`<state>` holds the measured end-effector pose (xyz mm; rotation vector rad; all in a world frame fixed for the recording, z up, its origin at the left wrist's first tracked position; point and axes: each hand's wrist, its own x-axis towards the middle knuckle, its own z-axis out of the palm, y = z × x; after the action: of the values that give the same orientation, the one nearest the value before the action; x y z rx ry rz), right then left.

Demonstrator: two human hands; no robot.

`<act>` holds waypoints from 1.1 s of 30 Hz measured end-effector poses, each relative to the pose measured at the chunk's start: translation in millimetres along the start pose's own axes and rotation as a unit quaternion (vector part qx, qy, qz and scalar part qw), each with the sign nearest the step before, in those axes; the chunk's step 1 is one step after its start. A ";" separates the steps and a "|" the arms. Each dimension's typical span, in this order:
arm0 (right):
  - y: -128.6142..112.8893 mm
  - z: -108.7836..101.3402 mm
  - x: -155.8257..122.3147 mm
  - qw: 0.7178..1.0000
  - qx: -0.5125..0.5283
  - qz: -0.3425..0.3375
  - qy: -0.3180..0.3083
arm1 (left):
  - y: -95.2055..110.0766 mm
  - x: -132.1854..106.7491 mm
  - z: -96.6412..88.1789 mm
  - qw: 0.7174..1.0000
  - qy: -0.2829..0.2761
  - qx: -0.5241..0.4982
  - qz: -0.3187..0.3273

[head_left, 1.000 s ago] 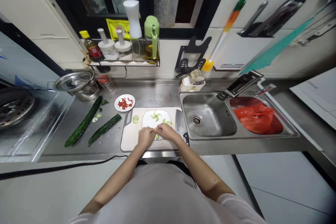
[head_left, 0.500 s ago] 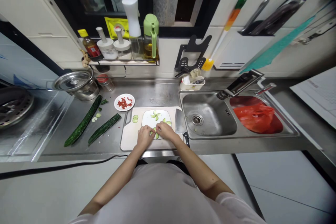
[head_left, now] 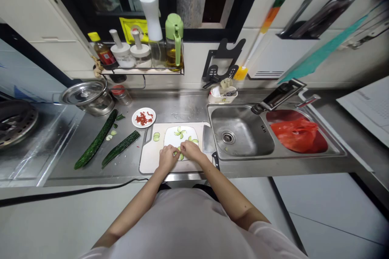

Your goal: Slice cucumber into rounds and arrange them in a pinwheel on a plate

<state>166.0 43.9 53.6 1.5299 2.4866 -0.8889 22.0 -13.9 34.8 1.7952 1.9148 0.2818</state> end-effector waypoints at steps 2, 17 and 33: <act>-0.1 0.5 0.6 1.000 0.004 0.006 0.002 | -0.2 -0.3 0.0 1.000 0.002 0.002 0.004; 4.0 -5.6 -4.3 0.999 0.023 0.015 0.021 | -1.6 -1.3 -3.4 1.000 0.006 -0.019 -0.008; 5.9 -2.6 -21.2 0.997 -0.024 0.070 0.022 | -7.6 -3.9 -6.2 0.999 0.029 -0.034 -0.016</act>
<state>181.9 30.5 61.0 1.7008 2.3752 -0.7765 12.3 -17.5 37.3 1.7295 1.9478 0.3870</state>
